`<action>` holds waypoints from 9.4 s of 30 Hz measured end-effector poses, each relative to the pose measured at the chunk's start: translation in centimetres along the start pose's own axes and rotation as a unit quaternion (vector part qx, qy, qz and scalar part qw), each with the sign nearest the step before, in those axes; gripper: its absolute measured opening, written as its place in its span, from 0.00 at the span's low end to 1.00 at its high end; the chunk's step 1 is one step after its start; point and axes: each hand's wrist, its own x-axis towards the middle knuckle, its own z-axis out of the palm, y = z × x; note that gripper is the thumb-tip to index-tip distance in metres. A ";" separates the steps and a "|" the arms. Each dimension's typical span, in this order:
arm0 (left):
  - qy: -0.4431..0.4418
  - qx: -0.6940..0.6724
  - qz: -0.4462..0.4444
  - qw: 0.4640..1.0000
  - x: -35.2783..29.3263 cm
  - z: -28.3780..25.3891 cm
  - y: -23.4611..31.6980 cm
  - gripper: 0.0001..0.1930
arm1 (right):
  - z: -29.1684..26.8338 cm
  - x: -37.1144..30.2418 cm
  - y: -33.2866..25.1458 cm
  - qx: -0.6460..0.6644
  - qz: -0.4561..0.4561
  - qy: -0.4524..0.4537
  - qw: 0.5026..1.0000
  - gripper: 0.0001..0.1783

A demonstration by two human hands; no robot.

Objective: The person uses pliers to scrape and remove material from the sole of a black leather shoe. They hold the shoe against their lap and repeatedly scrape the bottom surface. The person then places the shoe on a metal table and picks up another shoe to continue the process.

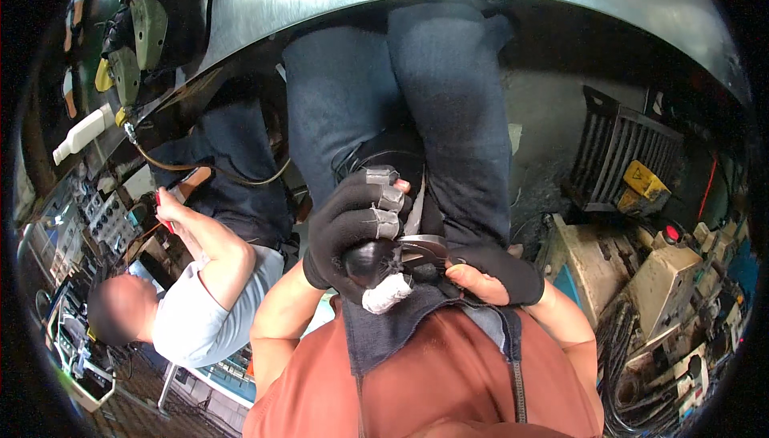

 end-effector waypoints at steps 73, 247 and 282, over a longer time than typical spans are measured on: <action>0.321 0.078 -0.203 0.922 -8.1 3.1 4.8 0.32 | -0.2 12.0 -9.1 -0.276 -0.104 -0.046 0.955 0.38; 0.343 -0.088 -0.140 0.925 -4.5 -6.2 -0.2 0.37 | 5.0 9.4 -5.9 -0.273 -0.158 0.186 0.931 0.19; 0.350 -0.106 -0.126 0.922 -4.8 -8.5 -1.8 0.36 | -7.6 13.1 -12.6 -0.623 -0.169 0.441 0.623 0.17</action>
